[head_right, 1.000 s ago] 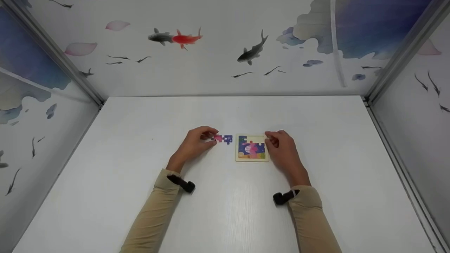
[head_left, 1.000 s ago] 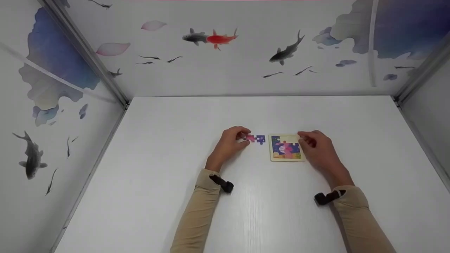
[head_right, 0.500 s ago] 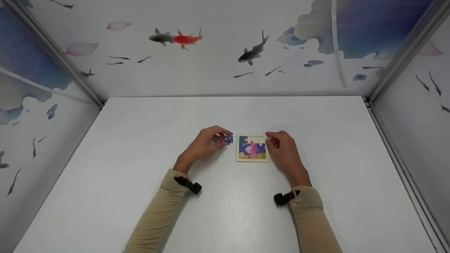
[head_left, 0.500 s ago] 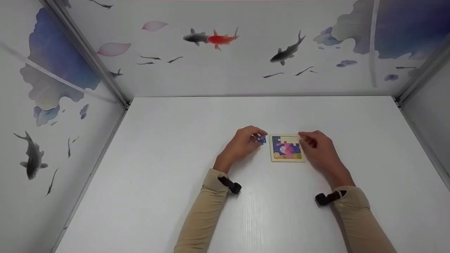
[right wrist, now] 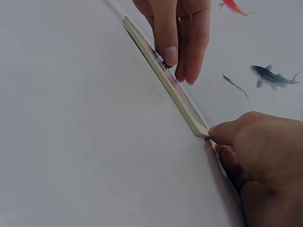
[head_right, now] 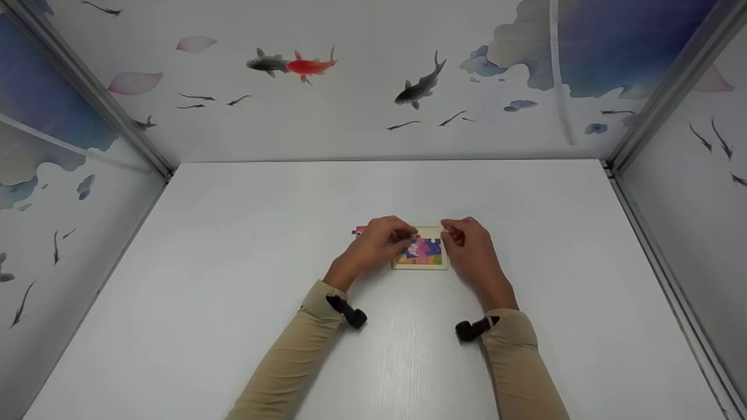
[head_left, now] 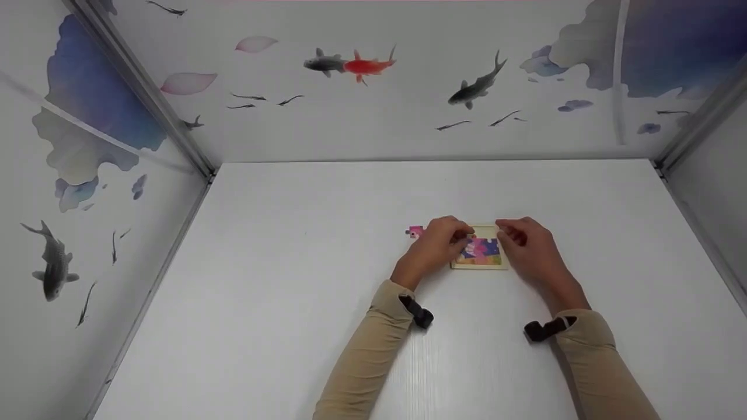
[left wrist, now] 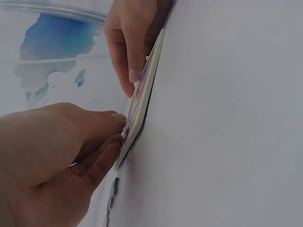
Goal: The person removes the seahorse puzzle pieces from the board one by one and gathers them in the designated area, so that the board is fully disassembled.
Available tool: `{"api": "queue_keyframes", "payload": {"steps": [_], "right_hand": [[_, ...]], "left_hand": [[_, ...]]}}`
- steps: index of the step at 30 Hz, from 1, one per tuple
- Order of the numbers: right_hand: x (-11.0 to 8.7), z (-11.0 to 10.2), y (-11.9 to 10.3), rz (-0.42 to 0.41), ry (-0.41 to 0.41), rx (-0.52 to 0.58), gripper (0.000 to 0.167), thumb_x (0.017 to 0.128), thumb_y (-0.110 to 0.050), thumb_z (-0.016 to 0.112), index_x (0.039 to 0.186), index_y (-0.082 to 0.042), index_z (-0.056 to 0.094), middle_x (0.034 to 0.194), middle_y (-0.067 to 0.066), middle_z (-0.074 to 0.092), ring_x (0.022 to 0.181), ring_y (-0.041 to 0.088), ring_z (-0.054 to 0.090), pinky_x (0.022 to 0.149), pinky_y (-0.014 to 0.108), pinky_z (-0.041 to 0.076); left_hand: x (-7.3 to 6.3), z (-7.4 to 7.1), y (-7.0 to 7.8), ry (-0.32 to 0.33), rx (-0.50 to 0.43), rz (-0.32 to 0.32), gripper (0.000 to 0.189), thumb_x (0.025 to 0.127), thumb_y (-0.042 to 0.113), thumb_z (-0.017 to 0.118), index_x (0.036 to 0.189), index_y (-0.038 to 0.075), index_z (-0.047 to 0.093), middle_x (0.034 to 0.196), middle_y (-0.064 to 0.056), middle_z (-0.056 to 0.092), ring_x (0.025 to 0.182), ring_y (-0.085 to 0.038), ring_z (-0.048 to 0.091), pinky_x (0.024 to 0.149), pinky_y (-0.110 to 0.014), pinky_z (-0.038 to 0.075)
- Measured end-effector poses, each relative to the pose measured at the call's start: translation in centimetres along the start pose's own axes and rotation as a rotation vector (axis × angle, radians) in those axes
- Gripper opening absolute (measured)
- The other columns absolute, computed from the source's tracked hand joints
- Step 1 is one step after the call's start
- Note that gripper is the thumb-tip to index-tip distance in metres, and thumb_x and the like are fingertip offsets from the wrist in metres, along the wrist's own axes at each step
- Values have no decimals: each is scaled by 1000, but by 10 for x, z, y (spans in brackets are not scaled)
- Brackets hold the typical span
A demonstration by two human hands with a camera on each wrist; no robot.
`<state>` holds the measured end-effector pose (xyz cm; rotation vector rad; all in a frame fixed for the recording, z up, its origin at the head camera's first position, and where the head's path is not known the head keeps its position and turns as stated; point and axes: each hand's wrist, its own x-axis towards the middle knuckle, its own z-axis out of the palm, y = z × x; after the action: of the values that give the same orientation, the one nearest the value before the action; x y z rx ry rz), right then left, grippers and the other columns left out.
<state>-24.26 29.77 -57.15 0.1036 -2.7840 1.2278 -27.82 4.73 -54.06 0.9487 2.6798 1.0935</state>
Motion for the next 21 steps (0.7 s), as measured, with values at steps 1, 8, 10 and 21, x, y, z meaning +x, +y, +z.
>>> {"api": "queue_keyframes", "payload": {"steps": [1, 8, 10, 21], "right_hand": [[0, 0, 0, -8, 1, -2, 39, 111, -32, 62, 147, -15, 69, 113, 7, 64, 98, 20, 55, 79, 17, 46], [-1, -2, 2, -1, -1, 6, 40, 112, -34, 61, 146, -17, 69, 113, 6, 64, 98, 20, 56, 79, 17, 46], [-2, -2, 2, -5, -1, 5, 39, 112, -34, 61, 146, -16, 69, 113, 7, 64, 98, 20, 56, 78, 17, 46], [0, -2, -1, 12, -10, 5, 41, 112, -37, 61, 147, -18, 68, 114, 6, 63, 99, 21, 56, 78, 17, 46]], "left_hand": [[1, 2, 1, 13, 6, -9, 25, 106, 12, 69, 130, 8, 77, 118, -7, 74, 104, -12, 66, 92, -18, 54], [2, 10, 6, 53, 47, -53, 22, 107, 14, 70, 126, 9, 77, 117, -5, 73, 105, -12, 65, 96, -20, 54], [1, 11, 8, 41, 66, -62, 22, 107, 15, 69, 127, 11, 78, 119, -3, 72, 109, -12, 64, 101, -22, 54], [-4, 8, 9, -14, 68, -75, 25, 110, 16, 65, 133, 14, 75, 127, -3, 67, 117, -13, 61, 110, -25, 52]]}}
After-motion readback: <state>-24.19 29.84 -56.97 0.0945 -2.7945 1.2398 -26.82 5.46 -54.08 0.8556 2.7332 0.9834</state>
